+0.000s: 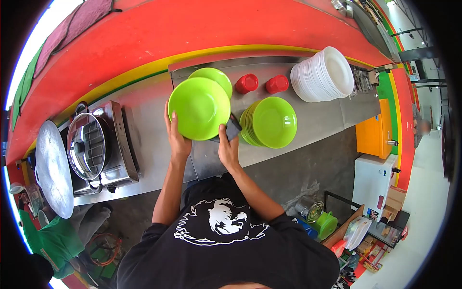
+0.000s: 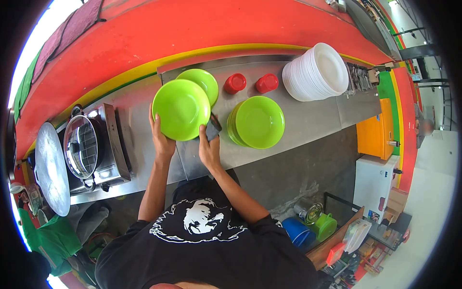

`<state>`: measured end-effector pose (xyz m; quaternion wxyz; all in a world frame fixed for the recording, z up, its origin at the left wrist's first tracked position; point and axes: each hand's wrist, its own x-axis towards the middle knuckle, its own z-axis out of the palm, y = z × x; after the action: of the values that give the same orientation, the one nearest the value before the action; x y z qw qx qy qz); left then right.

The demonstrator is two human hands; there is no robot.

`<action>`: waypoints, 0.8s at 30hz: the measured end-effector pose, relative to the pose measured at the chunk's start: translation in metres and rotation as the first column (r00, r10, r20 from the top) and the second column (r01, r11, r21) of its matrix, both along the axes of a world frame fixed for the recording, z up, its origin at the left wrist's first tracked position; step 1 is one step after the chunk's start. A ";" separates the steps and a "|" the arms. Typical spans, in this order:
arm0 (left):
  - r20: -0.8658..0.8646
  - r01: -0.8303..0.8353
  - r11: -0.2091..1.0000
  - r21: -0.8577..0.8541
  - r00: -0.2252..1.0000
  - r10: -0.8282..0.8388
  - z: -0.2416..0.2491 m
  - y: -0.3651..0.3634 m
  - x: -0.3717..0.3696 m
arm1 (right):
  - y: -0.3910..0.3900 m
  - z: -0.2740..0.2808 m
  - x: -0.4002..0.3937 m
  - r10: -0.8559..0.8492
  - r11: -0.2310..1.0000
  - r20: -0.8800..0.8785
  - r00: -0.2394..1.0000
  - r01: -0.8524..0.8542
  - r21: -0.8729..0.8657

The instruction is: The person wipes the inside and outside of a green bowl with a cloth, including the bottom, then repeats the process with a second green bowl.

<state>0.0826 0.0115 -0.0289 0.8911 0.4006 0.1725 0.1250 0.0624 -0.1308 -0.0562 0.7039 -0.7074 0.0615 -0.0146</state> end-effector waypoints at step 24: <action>-0.170 0.218 0.912 0.349 0.971 -0.167 0.045 0.009 -0.072 | 0.004 0.067 -0.054 0.718 0.294 0.051 0.694 -0.236 -0.926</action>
<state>0.0108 0.0208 0.0157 0.7951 0.5818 0.1664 0.0389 0.0080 -0.1264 0.0111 0.2019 -0.9158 -0.3471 0.0079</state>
